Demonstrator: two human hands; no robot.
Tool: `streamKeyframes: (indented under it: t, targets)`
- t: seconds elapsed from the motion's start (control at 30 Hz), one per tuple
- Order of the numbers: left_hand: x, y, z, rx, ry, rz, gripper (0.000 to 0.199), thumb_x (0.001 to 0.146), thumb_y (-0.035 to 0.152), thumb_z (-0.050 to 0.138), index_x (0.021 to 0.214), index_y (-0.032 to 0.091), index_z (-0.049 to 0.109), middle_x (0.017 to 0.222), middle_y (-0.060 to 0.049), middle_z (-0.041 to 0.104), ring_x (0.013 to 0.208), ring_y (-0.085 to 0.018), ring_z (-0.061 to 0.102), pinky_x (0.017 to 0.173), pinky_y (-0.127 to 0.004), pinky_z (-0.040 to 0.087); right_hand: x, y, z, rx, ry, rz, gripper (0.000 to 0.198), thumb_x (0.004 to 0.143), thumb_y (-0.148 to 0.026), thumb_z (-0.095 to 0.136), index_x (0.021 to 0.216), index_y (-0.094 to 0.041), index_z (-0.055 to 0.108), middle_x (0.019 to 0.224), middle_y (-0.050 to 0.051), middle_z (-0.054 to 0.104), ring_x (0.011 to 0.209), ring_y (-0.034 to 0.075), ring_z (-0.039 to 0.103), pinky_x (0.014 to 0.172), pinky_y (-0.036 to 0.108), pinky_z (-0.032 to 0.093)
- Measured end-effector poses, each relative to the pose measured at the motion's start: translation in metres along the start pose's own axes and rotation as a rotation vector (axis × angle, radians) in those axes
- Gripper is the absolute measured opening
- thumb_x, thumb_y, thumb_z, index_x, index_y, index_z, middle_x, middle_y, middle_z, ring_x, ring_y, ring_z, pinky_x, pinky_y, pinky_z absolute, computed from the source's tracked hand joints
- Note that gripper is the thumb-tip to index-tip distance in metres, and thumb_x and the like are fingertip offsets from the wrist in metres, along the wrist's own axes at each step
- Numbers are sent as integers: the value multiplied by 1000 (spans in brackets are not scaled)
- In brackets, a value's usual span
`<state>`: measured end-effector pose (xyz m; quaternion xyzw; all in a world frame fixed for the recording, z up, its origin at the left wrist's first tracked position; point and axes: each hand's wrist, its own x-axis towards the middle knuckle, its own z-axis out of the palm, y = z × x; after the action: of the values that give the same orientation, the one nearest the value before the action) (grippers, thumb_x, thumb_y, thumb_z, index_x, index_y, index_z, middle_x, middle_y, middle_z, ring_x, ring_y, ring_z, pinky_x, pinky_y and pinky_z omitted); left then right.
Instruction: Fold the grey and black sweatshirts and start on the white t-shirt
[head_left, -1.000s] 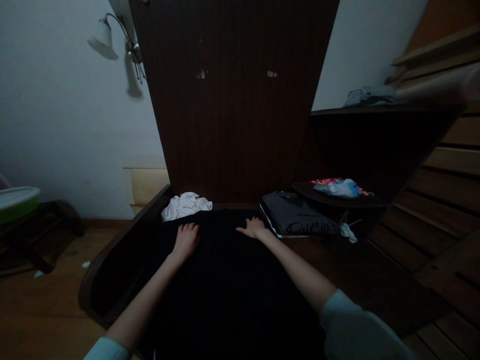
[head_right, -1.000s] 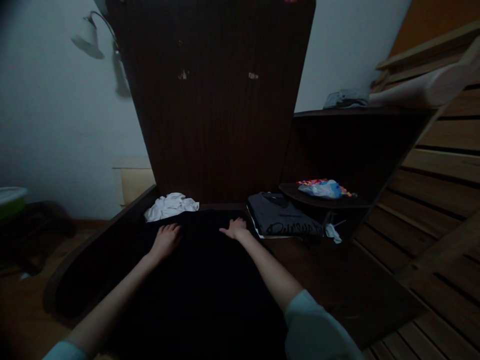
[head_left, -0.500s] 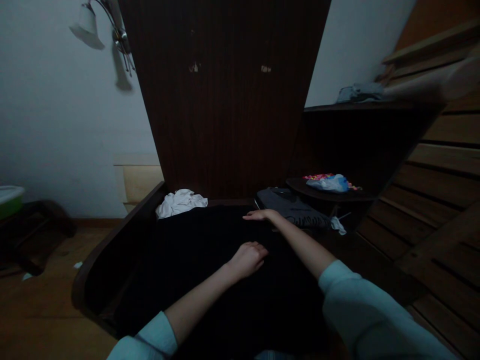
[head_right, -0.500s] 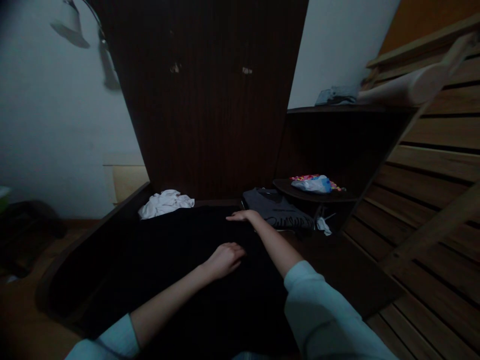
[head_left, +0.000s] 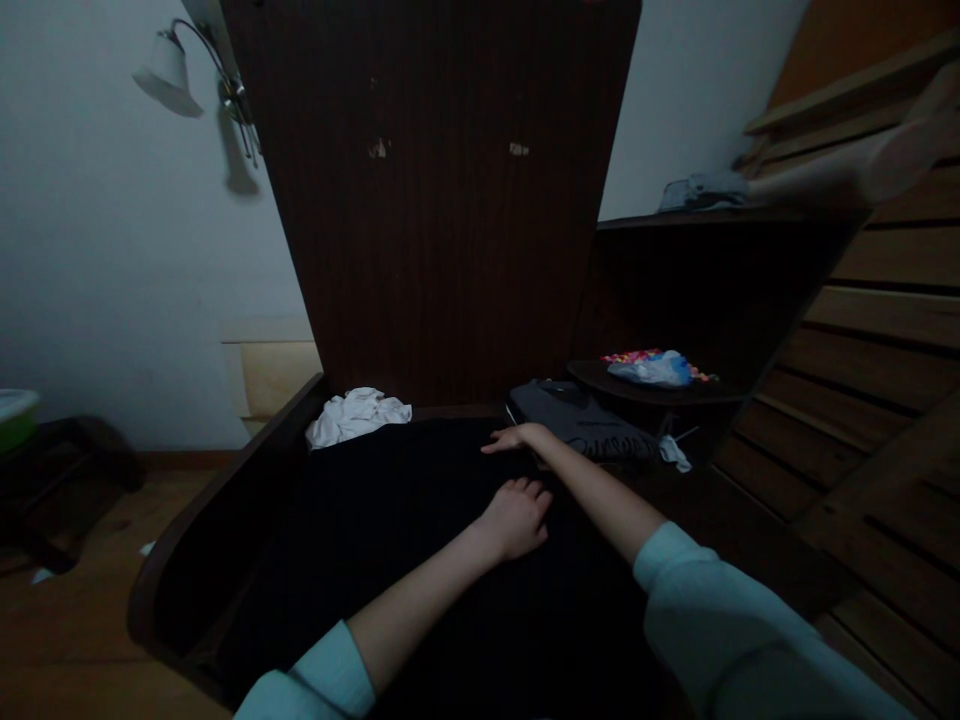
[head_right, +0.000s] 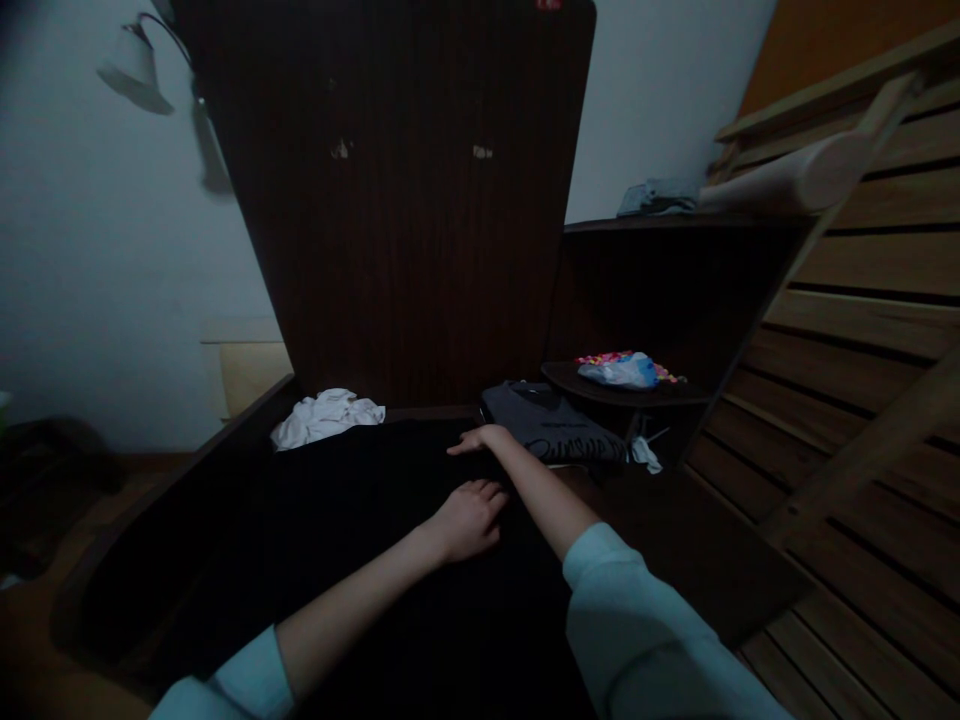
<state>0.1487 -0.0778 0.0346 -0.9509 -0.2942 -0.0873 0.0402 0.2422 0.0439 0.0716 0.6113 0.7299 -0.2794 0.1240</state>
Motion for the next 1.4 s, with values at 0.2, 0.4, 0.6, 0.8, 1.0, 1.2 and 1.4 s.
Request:
streamKeyframes:
  t: [0.2, 0.4, 0.6, 0.8, 1.0, 1.2, 1.4]
  targets:
    - [35, 15, 25, -13, -93, -138, 26, 79, 16, 45, 101, 9, 56, 102, -16, 58, 97, -26, 53, 74, -34, 46, -5, -5, -2, -69, 25, 23, 69, 77, -52, 47, 131, -13, 33, 137, 12, 33, 122, 24, 35, 96, 34, 33]
    - [27, 31, 41, -185, -31, -231, 41, 85, 26, 36, 119, 6, 45, 123, -20, 47, 119, -30, 36, 94, -45, 34, 4, -15, 9, -178, 177, 13, 55, 80, -47, 45, 119, -7, 50, 123, 17, 49, 113, 26, 47, 90, 33, 38]
    - [2, 10, 18, -563, -192, 52, 55, 82, 44, 40, 129, 16, 35, 135, -10, 37, 122, -25, 35, 100, -41, 27, 8, -24, 27, -264, 323, 21, 54, 82, -42, 43, 118, -2, 49, 120, 22, 51, 110, 30, 49, 87, 35, 40]
    - [-27, -63, -15, -333, -113, -343, 28, 83, 25, 39, 104, 19, 58, 109, -5, 59, 100, -18, 54, 86, -28, 40, 11, -17, 22, -285, 322, 22, 54, 82, -48, 38, 110, -6, 58, 115, 19, 56, 106, 28, 53, 84, 34, 42]
    - [-42, -98, 1, -247, -57, -805, 37, 82, 33, 45, 111, 10, 50, 112, -15, 55, 105, -23, 50, 86, -30, 39, 12, -17, 22, -284, 319, 23, 55, 81, -51, 40, 110, -8, 58, 115, 18, 57, 105, 27, 54, 82, 32, 43]
    - [-37, -109, 14, -360, -71, -837, 31, 81, 26, 47, 110, 14, 49, 103, -9, 61, 96, -17, 57, 77, -23, 42, 11, -17, 25, -277, 348, 22, 59, 79, -54, 40, 110, -7, 57, 113, 20, 57, 103, 29, 55, 80, 33, 44]
    - [-42, -110, 11, -280, 39, -890, 35, 82, 19, 43, 115, 12, 44, 110, -12, 57, 102, -19, 53, 83, -28, 40, 10, -16, 34, -246, 420, 22, 58, 79, -54, 41, 108, -6, 58, 110, 20, 59, 100, 29, 56, 79, 34, 43]
